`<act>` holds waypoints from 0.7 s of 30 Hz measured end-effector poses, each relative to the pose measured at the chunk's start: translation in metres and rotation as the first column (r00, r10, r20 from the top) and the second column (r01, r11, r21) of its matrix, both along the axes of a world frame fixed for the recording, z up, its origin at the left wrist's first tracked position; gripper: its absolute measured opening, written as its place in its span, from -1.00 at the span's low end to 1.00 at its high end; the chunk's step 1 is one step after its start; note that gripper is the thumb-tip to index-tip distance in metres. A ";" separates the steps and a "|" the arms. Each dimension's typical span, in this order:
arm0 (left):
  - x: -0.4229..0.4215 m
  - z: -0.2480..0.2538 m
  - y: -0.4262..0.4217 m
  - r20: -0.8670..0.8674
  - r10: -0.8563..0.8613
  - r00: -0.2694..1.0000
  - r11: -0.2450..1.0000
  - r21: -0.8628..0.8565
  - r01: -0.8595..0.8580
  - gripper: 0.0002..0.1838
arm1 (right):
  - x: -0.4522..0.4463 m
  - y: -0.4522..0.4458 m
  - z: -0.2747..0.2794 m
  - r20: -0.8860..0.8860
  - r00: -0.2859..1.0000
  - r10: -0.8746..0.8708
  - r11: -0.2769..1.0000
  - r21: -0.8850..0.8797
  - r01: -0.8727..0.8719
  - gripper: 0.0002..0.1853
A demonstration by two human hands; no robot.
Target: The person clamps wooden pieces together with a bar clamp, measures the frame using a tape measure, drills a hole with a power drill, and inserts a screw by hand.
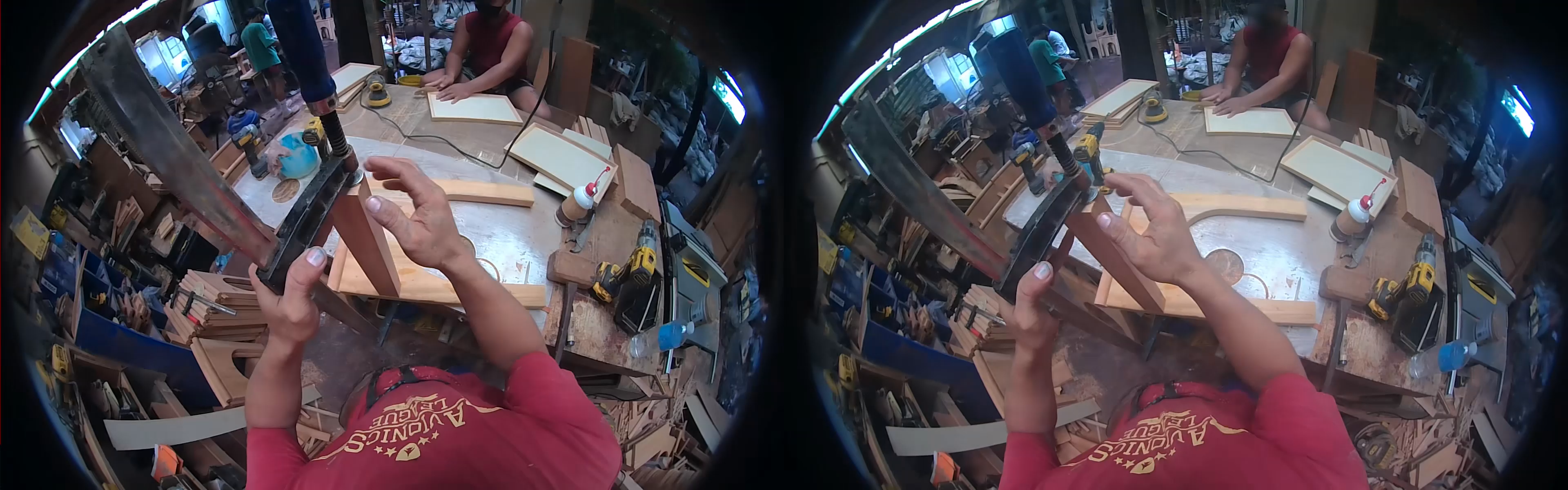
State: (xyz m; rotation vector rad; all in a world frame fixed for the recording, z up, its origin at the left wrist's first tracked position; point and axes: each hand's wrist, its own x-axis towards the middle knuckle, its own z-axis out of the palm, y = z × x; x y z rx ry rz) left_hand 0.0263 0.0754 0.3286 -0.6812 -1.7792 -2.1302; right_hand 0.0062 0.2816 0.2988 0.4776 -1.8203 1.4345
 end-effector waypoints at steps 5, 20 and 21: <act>-0.004 -0.007 -0.005 -0.004 -0.005 1.000 1.000 -0.006 0.005 -0.73 | 0.065 0.088 -0.094 0.022 0.682 -0.731 0.673 0.183 0.716 -0.62; -0.013 -0.007 -0.006 0.023 -0.245 0.969 0.969 0.013 0.245 -0.26 | 0.237 0.258 -0.251 0.564 -0.349 -0.748 0.432 0.813 0.389 -0.42; -0.012 -0.006 -0.006 0.032 -0.242 0.970 0.970 0.010 0.241 -0.26 | 0.238 0.259 -0.249 0.579 -0.370 -0.727 0.453 0.809 0.375 -0.39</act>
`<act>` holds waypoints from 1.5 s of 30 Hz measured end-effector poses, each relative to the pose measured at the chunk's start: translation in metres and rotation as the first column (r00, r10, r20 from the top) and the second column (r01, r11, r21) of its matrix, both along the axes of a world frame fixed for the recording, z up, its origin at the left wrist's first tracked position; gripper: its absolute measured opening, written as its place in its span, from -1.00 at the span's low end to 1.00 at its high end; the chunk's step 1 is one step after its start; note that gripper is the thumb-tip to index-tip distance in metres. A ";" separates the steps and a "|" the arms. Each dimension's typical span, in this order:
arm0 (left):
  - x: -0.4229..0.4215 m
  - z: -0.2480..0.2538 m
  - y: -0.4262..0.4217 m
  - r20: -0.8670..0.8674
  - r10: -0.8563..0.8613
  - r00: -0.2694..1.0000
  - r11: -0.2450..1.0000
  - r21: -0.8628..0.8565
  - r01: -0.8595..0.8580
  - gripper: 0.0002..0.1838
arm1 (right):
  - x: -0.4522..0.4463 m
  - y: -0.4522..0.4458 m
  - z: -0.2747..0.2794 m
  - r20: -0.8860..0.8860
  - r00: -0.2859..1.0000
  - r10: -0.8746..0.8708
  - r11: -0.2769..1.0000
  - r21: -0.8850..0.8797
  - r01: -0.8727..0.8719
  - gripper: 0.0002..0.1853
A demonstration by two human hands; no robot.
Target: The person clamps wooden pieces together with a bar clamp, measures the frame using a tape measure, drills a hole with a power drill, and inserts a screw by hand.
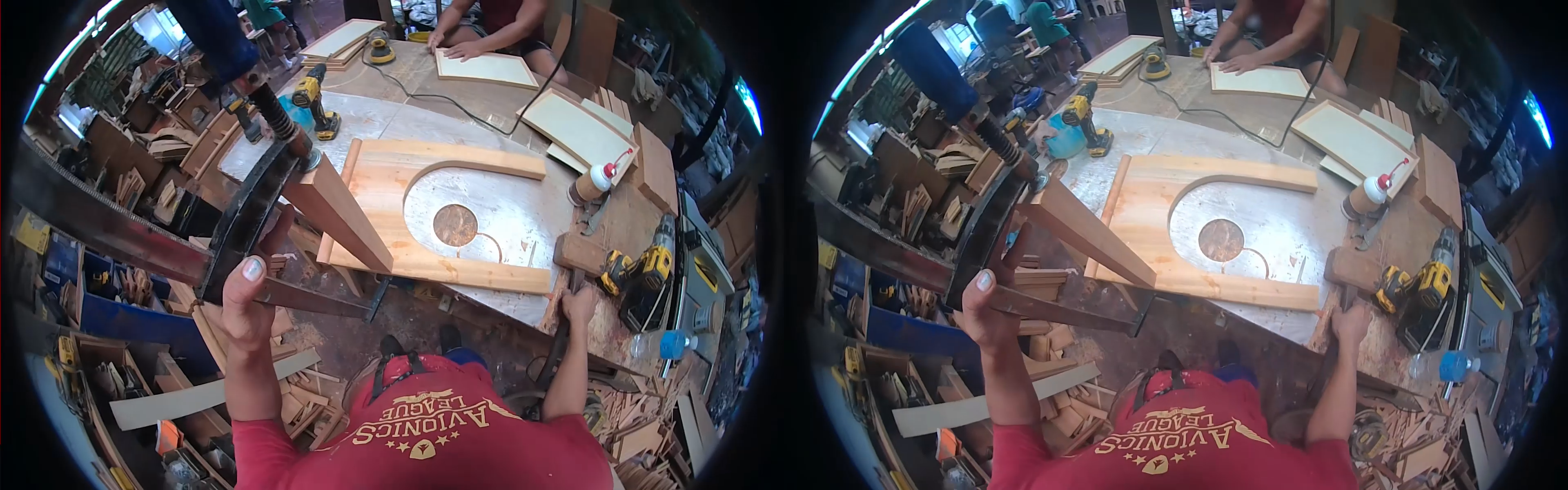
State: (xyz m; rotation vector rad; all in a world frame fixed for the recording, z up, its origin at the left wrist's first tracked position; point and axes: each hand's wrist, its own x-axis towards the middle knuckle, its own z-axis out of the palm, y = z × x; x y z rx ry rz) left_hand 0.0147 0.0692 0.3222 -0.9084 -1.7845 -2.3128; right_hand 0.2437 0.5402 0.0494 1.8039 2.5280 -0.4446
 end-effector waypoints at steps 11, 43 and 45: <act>-0.008 -0.008 -0.005 -0.027 -0.013 1.000 0.998 0.060 0.015 -0.37 | 0.021 -0.050 0.057 -0.731 0.675 -0.101 0.964 -0.241 -0.116 -0.67; -0.007 0.004 0.004 -0.053 0.033 0.998 0.999 0.035 -0.031 -0.62 | -0.084 -0.389 -0.024 -0.533 0.400 -0.746 0.387 -0.835 -0.390 -0.83; -0.009 0.000 0.006 -0.024 0.041 0.999 0.998 0.057 -0.039 -0.64 | -0.084 -0.390 -0.026 -0.527 0.408 -0.745 0.379 -0.839 -0.391 -0.83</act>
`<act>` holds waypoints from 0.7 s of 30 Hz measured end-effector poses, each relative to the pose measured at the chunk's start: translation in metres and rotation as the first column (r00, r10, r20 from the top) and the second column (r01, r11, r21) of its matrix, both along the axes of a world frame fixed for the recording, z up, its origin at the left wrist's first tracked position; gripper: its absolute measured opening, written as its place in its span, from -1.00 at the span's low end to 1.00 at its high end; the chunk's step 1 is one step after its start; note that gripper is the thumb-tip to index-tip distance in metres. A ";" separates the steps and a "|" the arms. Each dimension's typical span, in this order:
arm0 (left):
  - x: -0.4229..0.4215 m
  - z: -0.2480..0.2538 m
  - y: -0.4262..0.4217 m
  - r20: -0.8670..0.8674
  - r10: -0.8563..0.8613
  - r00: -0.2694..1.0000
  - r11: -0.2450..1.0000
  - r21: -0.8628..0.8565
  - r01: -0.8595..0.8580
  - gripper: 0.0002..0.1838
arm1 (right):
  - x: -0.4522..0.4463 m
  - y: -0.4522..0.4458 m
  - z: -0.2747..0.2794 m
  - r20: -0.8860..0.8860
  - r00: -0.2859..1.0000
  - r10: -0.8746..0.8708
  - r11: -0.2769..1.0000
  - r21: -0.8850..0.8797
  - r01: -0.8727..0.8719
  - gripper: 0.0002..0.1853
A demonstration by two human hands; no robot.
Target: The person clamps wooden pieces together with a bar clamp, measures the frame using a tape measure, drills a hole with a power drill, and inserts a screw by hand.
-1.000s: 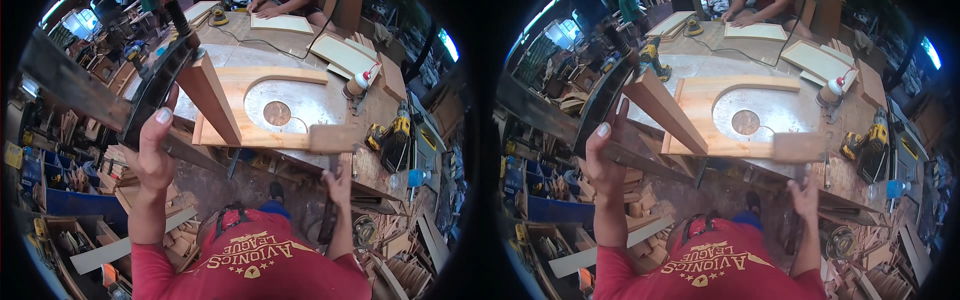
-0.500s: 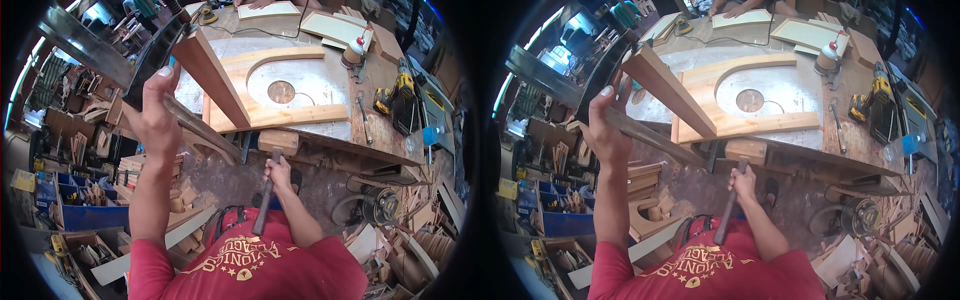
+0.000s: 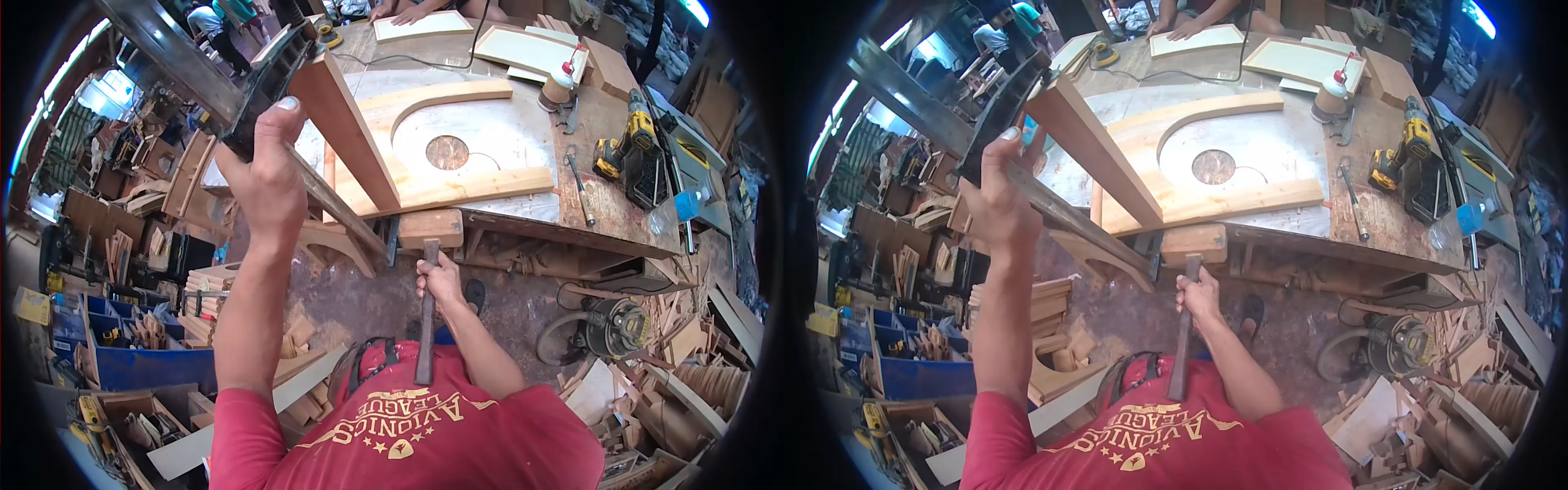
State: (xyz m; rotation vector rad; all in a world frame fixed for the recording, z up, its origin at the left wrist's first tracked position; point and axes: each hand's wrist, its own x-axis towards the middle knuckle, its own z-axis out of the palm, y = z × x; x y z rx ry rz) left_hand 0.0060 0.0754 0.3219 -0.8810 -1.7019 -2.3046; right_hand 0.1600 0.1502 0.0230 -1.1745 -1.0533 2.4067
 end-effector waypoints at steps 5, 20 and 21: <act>0.003 0.004 -0.001 0.008 0.006 1.000 1.000 0.014 -0.006 -0.60 | 0.002 -0.005 0.001 0.031 0.999 -0.007 1.000 0.021 0.006 -0.86; 0.003 0.004 0.001 0.013 -0.011 1.000 1.000 0.019 0.010 -0.60 | -0.007 0.003 0.000 0.031 0.999 0.014 1.000 -0.001 -0.014 -0.93; 0.004 0.003 0.002 0.009 -0.026 1.000 0.999 0.042 0.026 -0.61 | -0.004 0.004 0.000 0.036 0.997 0.067 0.997 -0.029 -0.066 -0.93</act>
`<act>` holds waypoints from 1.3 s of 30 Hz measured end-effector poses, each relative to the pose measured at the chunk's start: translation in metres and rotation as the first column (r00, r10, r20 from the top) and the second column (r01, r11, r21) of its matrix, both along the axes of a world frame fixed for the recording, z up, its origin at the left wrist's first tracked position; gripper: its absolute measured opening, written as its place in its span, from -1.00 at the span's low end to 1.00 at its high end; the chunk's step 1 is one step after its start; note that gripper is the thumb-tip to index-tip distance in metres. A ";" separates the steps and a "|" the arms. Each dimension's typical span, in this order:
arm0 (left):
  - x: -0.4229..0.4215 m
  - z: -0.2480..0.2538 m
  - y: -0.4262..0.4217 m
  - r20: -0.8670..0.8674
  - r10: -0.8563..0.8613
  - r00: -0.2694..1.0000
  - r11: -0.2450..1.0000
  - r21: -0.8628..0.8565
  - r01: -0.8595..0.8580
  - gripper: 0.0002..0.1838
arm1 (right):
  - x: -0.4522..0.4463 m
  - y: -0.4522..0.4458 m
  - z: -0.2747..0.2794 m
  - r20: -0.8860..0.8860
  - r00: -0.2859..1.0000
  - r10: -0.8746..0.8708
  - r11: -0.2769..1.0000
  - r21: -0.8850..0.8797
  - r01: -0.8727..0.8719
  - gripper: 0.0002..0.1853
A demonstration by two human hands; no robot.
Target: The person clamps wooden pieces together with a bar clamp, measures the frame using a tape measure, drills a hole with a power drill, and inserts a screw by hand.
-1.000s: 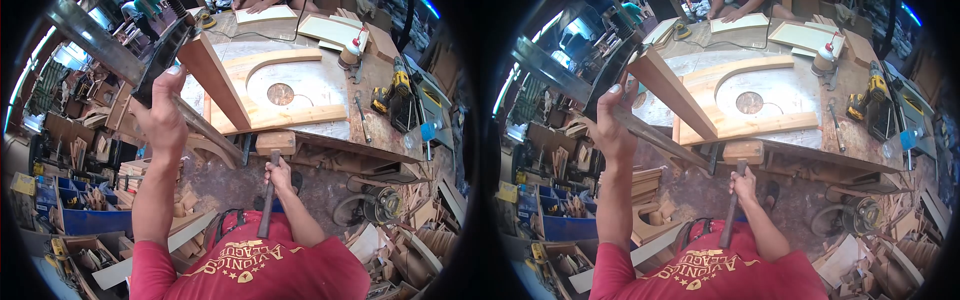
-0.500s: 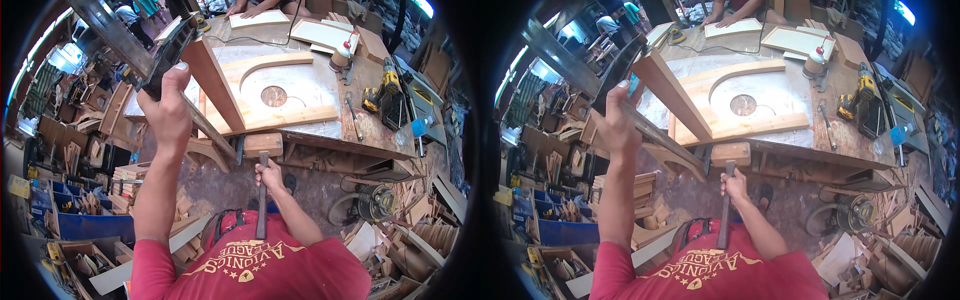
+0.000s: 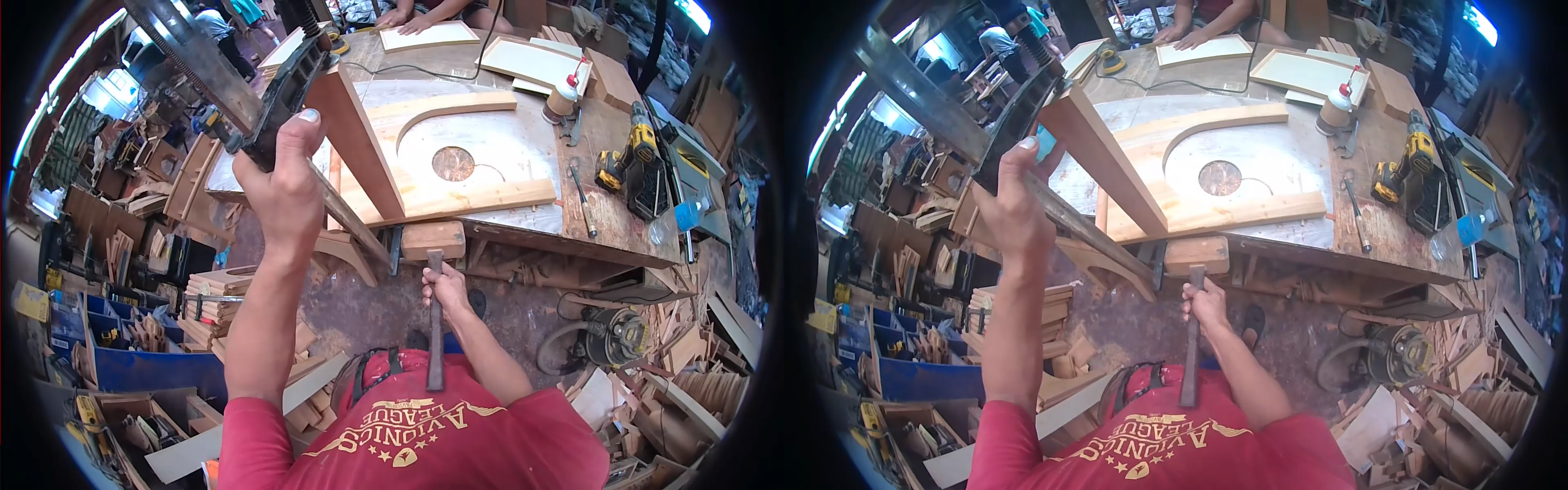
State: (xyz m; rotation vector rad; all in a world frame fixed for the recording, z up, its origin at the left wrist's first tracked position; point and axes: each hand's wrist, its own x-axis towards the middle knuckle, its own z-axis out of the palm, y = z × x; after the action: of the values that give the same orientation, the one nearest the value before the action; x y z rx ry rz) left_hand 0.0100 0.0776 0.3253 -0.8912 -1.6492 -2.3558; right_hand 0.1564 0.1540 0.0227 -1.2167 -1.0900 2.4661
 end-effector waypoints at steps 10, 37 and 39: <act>0.001 0.003 -0.001 0.011 -0.033 0.999 0.996 0.079 0.032 -0.82 | -0.007 -0.007 -0.004 0.029 0.997 -0.067 0.998 0.019 0.066 -0.94; -0.003 0.005 -0.008 0.015 -0.047 0.999 0.998 -0.039 0.048 -0.67 | -0.015 -0.012 -0.001 0.012 1.000 -0.011 1.000 -0.026 0.012 -0.94; -0.007 0.003 -0.011 0.022 -0.055 0.998 0.997 -0.056 0.056 -0.64 | -0.009 -0.010 0.004 -0.011 0.998 -0.054 0.997 -0.056 0.053 -0.93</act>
State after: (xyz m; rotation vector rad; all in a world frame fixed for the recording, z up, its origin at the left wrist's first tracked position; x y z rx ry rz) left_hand 0.0029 0.0666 0.3280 -0.9388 -1.7290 -2.3725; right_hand 0.1479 0.1439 0.0265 -1.2280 -0.9787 2.4762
